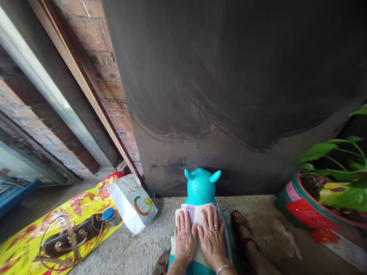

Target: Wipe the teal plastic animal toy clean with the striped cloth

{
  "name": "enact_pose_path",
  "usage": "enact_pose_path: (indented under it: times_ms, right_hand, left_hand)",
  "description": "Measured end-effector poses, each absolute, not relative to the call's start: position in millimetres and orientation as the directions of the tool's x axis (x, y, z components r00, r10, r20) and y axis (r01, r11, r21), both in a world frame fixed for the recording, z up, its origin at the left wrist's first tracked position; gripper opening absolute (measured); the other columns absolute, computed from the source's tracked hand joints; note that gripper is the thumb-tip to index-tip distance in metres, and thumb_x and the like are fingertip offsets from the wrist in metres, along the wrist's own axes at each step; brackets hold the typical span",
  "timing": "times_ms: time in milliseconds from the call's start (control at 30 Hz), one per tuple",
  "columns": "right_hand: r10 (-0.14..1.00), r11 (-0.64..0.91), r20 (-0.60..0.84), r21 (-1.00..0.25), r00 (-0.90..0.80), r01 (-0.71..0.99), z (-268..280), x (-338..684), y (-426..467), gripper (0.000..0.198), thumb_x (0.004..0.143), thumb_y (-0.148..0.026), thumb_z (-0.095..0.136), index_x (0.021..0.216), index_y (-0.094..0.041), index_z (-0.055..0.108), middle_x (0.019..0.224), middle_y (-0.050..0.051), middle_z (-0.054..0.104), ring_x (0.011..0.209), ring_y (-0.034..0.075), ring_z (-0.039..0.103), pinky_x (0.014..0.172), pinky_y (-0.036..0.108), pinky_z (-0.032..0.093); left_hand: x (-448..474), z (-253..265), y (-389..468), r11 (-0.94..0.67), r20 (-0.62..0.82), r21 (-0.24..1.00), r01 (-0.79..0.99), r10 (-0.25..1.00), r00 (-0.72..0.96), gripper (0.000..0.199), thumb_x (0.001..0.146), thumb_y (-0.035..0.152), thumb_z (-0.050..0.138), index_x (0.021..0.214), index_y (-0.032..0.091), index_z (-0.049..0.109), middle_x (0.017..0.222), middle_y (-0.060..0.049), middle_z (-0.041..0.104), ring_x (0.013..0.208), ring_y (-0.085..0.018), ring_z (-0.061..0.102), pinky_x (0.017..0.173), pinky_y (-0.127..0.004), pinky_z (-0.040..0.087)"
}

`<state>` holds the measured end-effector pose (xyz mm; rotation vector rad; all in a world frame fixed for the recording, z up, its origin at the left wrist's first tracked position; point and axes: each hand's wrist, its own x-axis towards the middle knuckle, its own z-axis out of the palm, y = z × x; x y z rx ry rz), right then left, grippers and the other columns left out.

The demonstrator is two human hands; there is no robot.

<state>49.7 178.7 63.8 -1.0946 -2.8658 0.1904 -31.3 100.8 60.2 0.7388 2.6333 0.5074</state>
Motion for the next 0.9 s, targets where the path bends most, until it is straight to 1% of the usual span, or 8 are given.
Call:
enact_pose_path:
  times_ms: [200,300,400,467,567,667,800,900]
  right_hand:
    - [0.730,0.676,-0.020,-0.123,-0.683,0.727,49.0,67.2,153.0,0.055,0.097,-0.042,0.030,0.150,-0.027,0.026,0.158,0.005,0.015,0.146,0.033,0.015,0.109,0.068,0.027]
    - [0.723,0.690,0.078,-0.127,-0.687,0.712,22.4,94.6,131.9,0.053,0.095,-0.047,0.034,0.145,-0.027,0.040,0.154,0.008,0.028,0.141,0.038,0.029,0.101,0.072,0.035]
    - [0.727,0.685,0.219,-0.183,-0.651,0.705,-1.9,127.7,108.8,0.057,0.094,-0.055,0.035,0.139,-0.023,0.050,0.148,0.014,0.041,0.135,0.041,0.039,0.097,0.068,0.043]
    - [0.756,0.654,0.276,-0.273,-0.594,0.705,-10.5,143.3,96.6,0.063,0.093,-0.057,0.038,0.141,-0.018,0.048,0.143,0.018,0.047,0.132,0.042,0.042,0.098,0.064,0.044]
    - [0.788,0.614,0.351,-0.375,-0.506,0.695,-14.2,146.4,91.0,0.069,0.094,-0.053,0.040,0.151,-0.015,0.030,0.134,0.021,0.055,0.127,0.043,0.048,0.097,0.063,0.045]
    - [0.808,0.562,0.431,-0.362,-0.401,0.744,-13.5,129.8,106.0,0.076,0.096,-0.056,0.032,0.154,-0.010,0.012,0.137,0.026,0.050,0.126,0.043,0.048,0.093,0.061,0.047]
    - [0.805,0.586,0.364,-0.359,-0.469,0.726,-7.6,102.4,151.4,0.079,0.096,-0.063,0.015,0.151,-0.006,0.023,0.148,0.025,0.037,0.136,0.039,0.037,0.100,0.057,0.044]
    - [0.783,0.621,0.264,-0.384,-0.562,0.683,0.1,83.6,192.0,0.077,0.097,-0.061,0.013,0.150,-0.005,0.025,0.155,0.019,0.026,0.144,0.032,0.026,0.109,0.050,0.037]
  left_hand:
    - [-8.7,63.1,78.3,0.842,-0.288,0.291,0.455,0.530,-0.797,0.055,0.097,0.026,0.027,0.151,0.019,0.016,0.161,-0.008,0.012,0.149,-0.024,0.015,0.118,-0.045,0.028]
    - [14.7,58.5,54.9,0.839,-0.252,0.227,0.495,0.541,-0.802,0.054,0.096,0.024,0.029,0.149,0.021,0.022,0.159,-0.009,0.018,0.147,-0.025,0.023,0.115,-0.045,0.033]
    - [36.5,48.6,31.9,0.809,-0.199,0.225,0.544,0.584,-0.787,0.055,0.093,0.026,0.034,0.148,0.024,0.026,0.158,-0.007,0.021,0.146,-0.025,0.026,0.114,-0.044,0.036]
    - [45.1,39.1,22.2,0.797,-0.165,0.235,0.557,0.597,-0.785,0.057,0.091,0.029,0.039,0.147,0.026,0.028,0.157,-0.006,0.023,0.145,-0.026,0.028,0.112,-0.046,0.037]
    - [46.9,25.8,19.5,0.804,-0.107,0.238,0.545,0.579,-0.808,0.057,0.091,0.031,0.041,0.147,0.027,0.030,0.157,-0.007,0.025,0.144,-0.028,0.030,0.110,-0.048,0.040]
    - [40.2,22.1,30.2,0.802,-0.085,0.238,0.547,0.579,-0.811,0.054,0.092,0.031,0.040,0.146,0.027,0.033,0.156,-0.007,0.028,0.144,-0.028,0.032,0.108,-0.048,0.042]
    - [27.8,33.5,63.6,0.820,-0.054,0.191,0.539,0.557,-0.829,0.054,0.093,0.031,0.042,0.145,0.024,0.036,0.156,-0.012,0.030,0.143,-0.031,0.032,0.110,-0.052,0.039]
    - [16.7,42.3,95.8,0.815,0.057,0.147,0.560,0.559,-0.827,0.056,0.093,0.032,0.040,0.147,0.018,0.034,0.157,-0.017,0.028,0.145,-0.034,0.028,0.109,-0.055,0.037]
